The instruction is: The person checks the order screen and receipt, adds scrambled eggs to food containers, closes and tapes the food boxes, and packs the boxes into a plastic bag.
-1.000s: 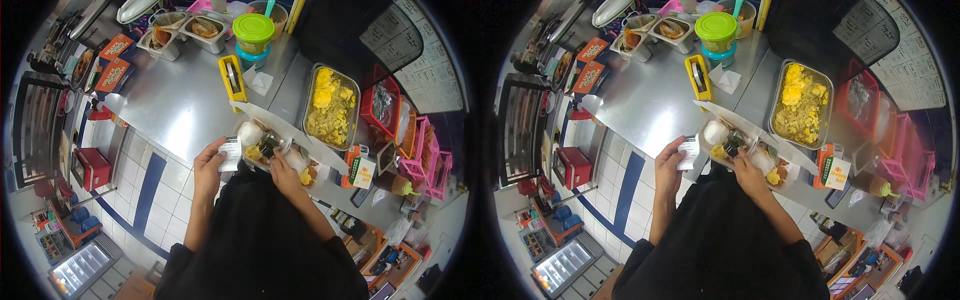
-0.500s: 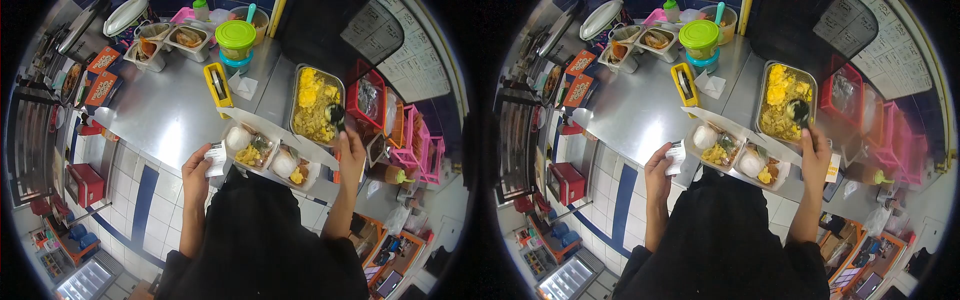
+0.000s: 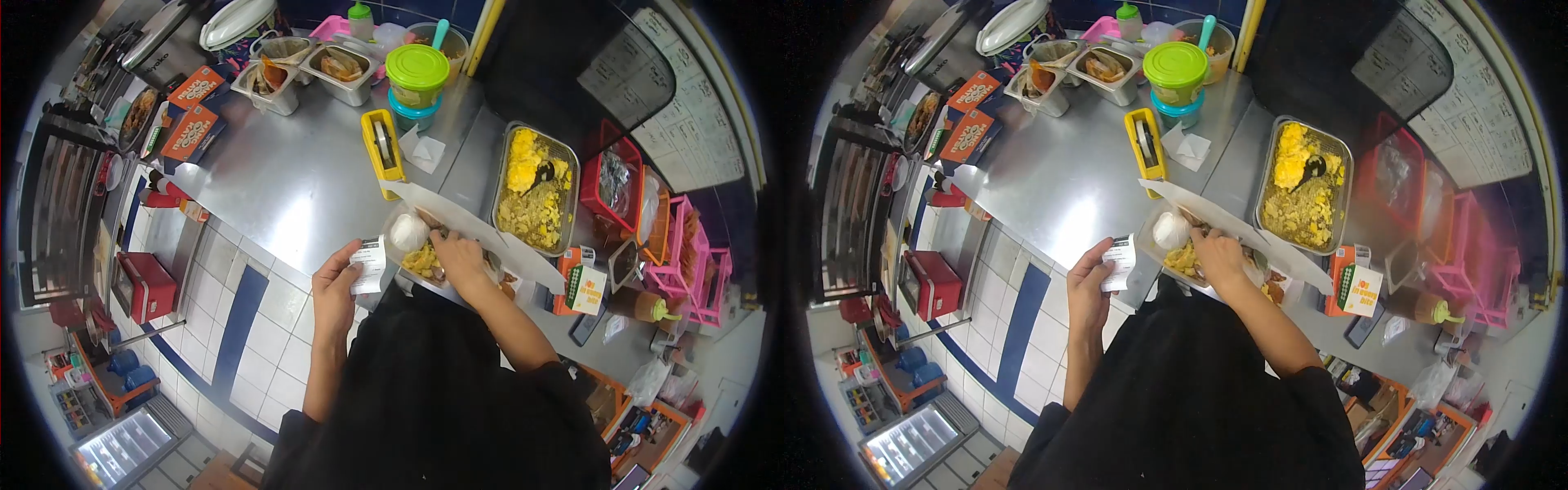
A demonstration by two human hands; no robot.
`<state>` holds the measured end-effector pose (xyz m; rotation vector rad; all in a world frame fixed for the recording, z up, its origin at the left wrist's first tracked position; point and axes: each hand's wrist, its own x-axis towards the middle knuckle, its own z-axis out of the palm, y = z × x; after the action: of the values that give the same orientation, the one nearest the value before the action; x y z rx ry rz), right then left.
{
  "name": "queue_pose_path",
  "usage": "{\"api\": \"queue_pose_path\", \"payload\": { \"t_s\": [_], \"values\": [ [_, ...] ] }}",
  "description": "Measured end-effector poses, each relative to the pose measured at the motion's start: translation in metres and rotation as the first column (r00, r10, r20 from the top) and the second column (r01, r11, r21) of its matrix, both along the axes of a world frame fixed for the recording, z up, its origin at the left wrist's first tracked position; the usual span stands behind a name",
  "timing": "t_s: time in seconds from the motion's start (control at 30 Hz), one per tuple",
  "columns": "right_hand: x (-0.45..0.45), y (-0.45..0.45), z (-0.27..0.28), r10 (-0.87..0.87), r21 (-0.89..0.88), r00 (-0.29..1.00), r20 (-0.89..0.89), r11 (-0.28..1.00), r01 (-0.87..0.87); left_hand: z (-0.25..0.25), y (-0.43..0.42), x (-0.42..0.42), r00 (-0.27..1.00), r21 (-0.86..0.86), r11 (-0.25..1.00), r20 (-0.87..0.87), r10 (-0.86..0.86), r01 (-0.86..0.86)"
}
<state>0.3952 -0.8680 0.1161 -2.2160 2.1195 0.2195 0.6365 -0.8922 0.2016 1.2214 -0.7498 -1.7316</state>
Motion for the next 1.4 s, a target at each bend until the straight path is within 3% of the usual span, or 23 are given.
{"api": "queue_pose_path", "payload": {
  "t_s": [0.17, 0.27, 0.37, 0.47, 0.57, 0.67, 0.87, 0.9, 1.07, 1.2, 1.3, 1.4],
  "values": [
    [-0.012, 0.011, 0.029, -0.032, -0.012, 0.999, 0.044, 0.999, 0.032, -0.003, 0.005, 0.014, 0.997, 0.029, 0.996, 0.001, 0.083, -0.083],
    [-0.007, 0.016, 0.066, -0.167, -0.046, 0.96, 0.225, 0.982, 0.182, -0.008, 0.007, 0.021, 0.997, 0.025, 0.996, 0.009, 0.082, -0.083],
    [0.005, 0.006, 0.08, -0.166, -0.163, 0.904, 0.394, 0.955, 0.247, -0.01, 0.006, 0.02, 0.997, 0.022, 0.997, 0.008, 0.077, -0.077],
    [0.009, -0.015, 0.048, -0.004, -0.293, 0.731, 0.683, 0.915, 0.279, -0.01, 0.002, 0.014, 0.998, 0.009, 0.998, 0.017, 0.059, -0.059],
    [0.016, -0.028, 0.003, -0.204, -0.155, 0.726, 0.657, 0.906, 0.395, -0.007, -0.002, 0.009, 0.999, -0.003, 1.0, 0.031, 0.027, -0.027],
    [0.019, -0.024, -0.02, -0.324, -0.083, 0.839, 0.437, 0.915, 0.396, -0.002, -0.006, 0.004, 0.997, -0.016, 1.0, 0.078, 0.006, -0.004],
    [0.009, -0.009, -0.031, -0.311, -0.102, 0.874, 0.374, 0.922, 0.373, -0.01, -0.01, 0.006, 0.997, 0.007, 1.0, 0.082, 0.004, -0.004],
    [0.01, -0.01, -0.015, -0.362, 0.024, 0.845, 0.393, 0.923, 0.384, -0.01, -0.012, 0.007, 0.996, 0.015, 1.0, 0.088, 0.024, -0.026],
    [0.024, 0.002, 0.034, -0.215, -0.011, 0.881, 0.422, 0.97, 0.242, -0.02, -0.021, 0.031, 0.984, 0.01, 0.989, 0.101, 0.146, -0.147],
    [0.037, -0.008, 0.019, -0.133, -0.128, 0.941, 0.31, 0.975, 0.18, -0.018, -0.023, 0.04, 0.978, -0.004, 0.982, 0.096, 0.187, -0.188],
    [0.043, -0.021, 0.017, -0.199, 0.014, 0.927, 0.318, 0.979, 0.205, -0.021, -0.021, 0.045, 0.977, 0.0, 0.978, 0.059, 0.206, -0.207],
    [0.039, -0.03, 0.008, -0.187, -0.059, 0.917, 0.353, 0.973, 0.222, -0.027, -0.016, 0.051, 0.975, 0.0, 0.976, 0.038, 0.219, -0.219]
  ]
}}
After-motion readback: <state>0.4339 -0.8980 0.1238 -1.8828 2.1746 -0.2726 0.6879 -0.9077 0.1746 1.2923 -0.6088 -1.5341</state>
